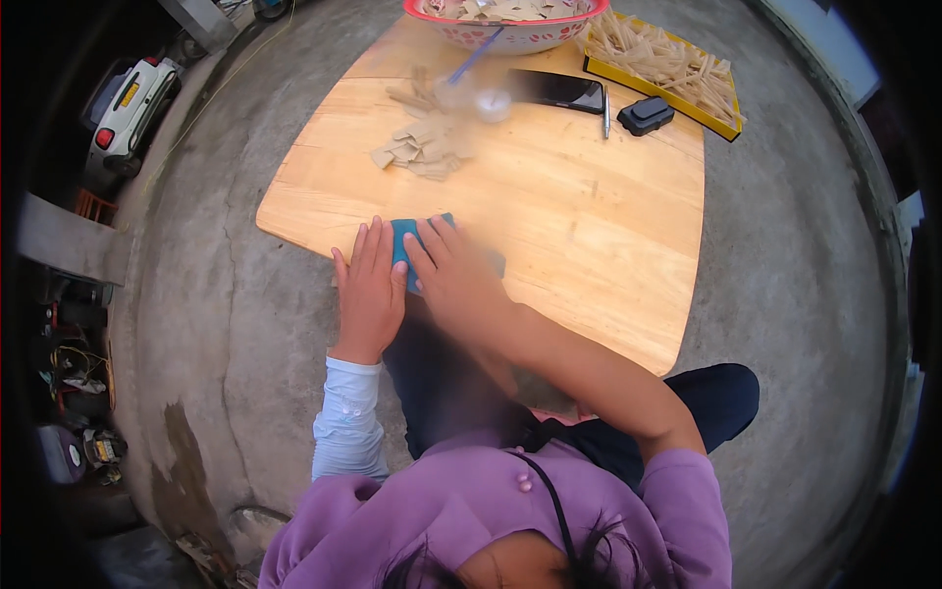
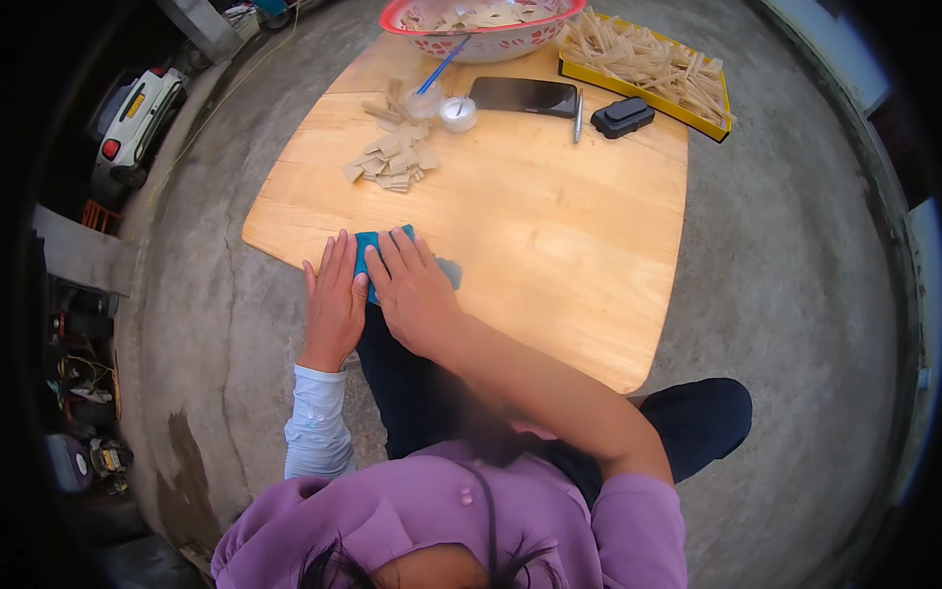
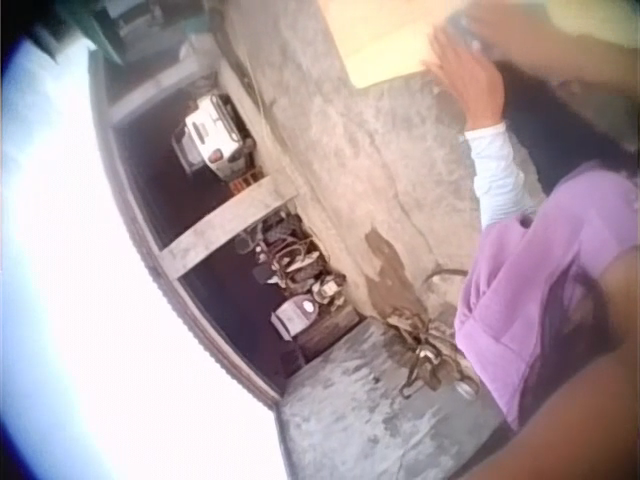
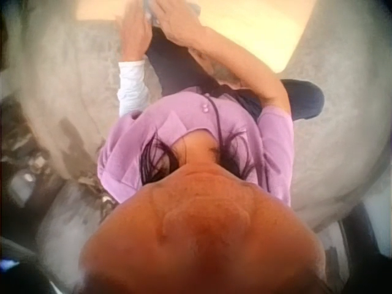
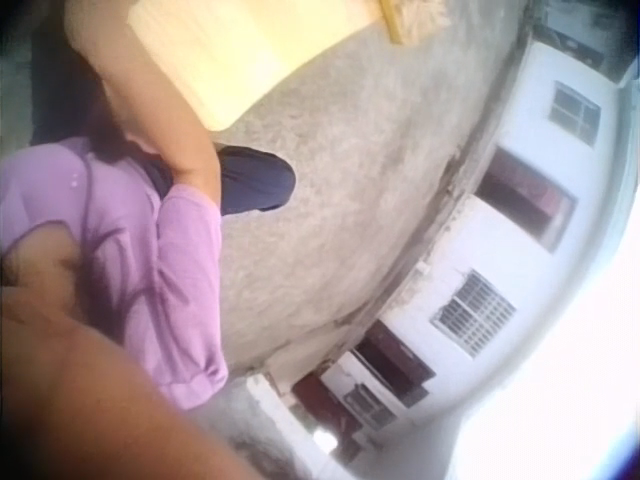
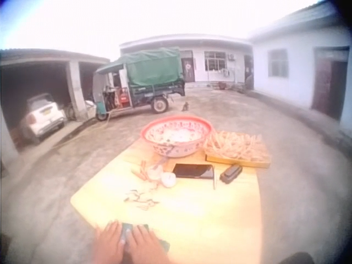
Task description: Wiping a blue object or cloth against a wooden table surface near containers of wooden slats.
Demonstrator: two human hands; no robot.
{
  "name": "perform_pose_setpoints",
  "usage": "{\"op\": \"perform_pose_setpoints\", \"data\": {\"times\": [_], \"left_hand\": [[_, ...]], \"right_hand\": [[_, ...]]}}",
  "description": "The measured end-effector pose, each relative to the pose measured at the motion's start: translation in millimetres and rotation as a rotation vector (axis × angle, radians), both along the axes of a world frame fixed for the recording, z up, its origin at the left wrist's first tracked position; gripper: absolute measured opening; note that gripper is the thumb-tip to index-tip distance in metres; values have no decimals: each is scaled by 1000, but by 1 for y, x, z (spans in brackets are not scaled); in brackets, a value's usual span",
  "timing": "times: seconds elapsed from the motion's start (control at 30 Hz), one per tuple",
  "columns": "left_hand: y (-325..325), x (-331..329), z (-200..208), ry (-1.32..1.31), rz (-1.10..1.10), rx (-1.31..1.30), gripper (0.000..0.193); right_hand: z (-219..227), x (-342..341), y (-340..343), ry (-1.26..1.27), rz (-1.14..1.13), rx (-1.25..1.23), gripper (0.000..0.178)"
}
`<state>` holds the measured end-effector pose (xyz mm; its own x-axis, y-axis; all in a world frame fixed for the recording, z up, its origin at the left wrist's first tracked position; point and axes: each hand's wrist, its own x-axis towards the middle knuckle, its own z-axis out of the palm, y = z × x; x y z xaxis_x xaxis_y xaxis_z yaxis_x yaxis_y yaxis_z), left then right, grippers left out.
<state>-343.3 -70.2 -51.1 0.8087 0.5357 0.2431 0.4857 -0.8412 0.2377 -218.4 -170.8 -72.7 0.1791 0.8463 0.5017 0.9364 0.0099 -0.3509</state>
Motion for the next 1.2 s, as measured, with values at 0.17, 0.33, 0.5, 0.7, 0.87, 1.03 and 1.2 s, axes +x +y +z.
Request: {"op": "perform_pose_setpoints", "data": {"times": [0.17, 0.33, 0.5, 0.7, 0.87, 1.03, 1.2], "left_hand": [[-64, 5, 13, 62, -209, -85, 55], [-111, 44, 20, 162, -510, -87, 61], [-151, 97, 17, 0, -827, -221, 66], [-162, 128, 9, -60, -911, -184, 60], [-112, 116, 14, -4, -741, -60, 59], [-34, 79, 21, 115, -386, -2, 53], [21, 18, 10, 107, 19, 29, 50]], "right_hand": [[22, 7, -96, 11, -28, -137, 51], [48, 23, -185, 67, -152, -346, 61], [59, 30, -242, 97, -381, -481, 61], [58, 31, -240, 176, -630, -424, 55], [48, 48, -185, 118, -506, -361, 55], [24, 61, -82, 58, -187, -199, 54], [7, 35, 23, -51, 77, -49, 51]]}}
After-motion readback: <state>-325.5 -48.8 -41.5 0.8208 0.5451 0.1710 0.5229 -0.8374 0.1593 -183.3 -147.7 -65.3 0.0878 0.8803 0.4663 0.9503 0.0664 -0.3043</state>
